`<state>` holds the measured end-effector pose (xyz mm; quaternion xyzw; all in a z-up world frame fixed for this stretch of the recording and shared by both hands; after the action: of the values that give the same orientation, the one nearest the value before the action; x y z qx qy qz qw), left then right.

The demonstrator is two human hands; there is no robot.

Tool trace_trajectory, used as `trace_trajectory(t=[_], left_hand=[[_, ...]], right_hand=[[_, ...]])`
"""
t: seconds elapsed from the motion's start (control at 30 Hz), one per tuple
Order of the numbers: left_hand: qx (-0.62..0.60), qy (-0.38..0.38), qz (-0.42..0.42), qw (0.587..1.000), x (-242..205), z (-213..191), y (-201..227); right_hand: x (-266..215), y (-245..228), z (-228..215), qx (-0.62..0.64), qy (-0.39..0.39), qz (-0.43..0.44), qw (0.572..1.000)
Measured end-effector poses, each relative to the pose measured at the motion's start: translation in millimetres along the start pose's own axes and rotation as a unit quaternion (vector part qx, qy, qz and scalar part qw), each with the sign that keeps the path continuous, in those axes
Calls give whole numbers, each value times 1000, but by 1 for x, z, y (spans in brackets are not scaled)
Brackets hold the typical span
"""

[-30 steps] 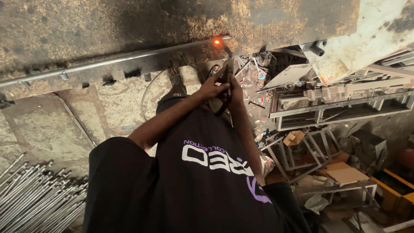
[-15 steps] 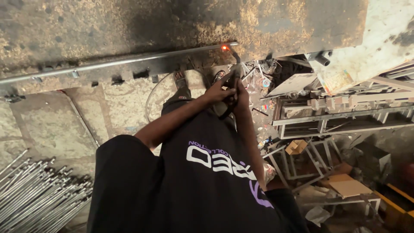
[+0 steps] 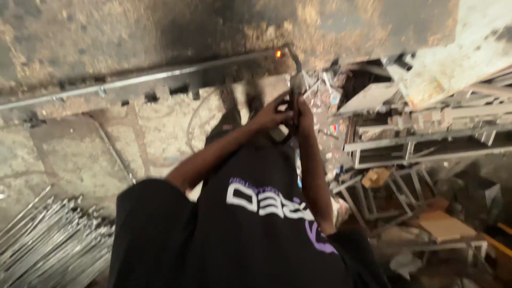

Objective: The person picks up a metal rod and places it on a workbench. They then use a welding torch to weld the rod, creating bright sparks. The person continues to weld different sections of the rod while occasionally adjusting its position.

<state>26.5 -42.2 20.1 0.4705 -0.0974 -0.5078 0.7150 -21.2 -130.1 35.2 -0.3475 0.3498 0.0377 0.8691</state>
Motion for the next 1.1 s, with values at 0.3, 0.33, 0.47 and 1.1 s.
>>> trace_trajectory(t=[0.3, 0.33, 0.47, 1.1], left_hand=[[54, 121, 56, 990, -42, -56, -65], [35, 135, 121, 983, -41, -75, -93], [103, 196, 69, 973, -108, -54, -54], [-269, -56, 63, 959, -197, -102, -83]], right_hand=[[28, 4, -107, -146, -72, -64, 985], [45, 8, -128, -165, -83, -66, 981], [6, 41, -96, -217, 6, 35, 976], [-100, 109, 183, -290, -268, -50, 917]])
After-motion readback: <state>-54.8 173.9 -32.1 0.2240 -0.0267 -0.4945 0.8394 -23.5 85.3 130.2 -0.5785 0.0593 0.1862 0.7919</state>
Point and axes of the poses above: each hand's wrist, its own x-axis towards the middle knuckle, its own z-axis out of the palm, y = z × x, the point moved 8 cm from there along x, towards the middle knuckle, and after that the axes turned 3 degrees about -z, right-handed, at the moved point
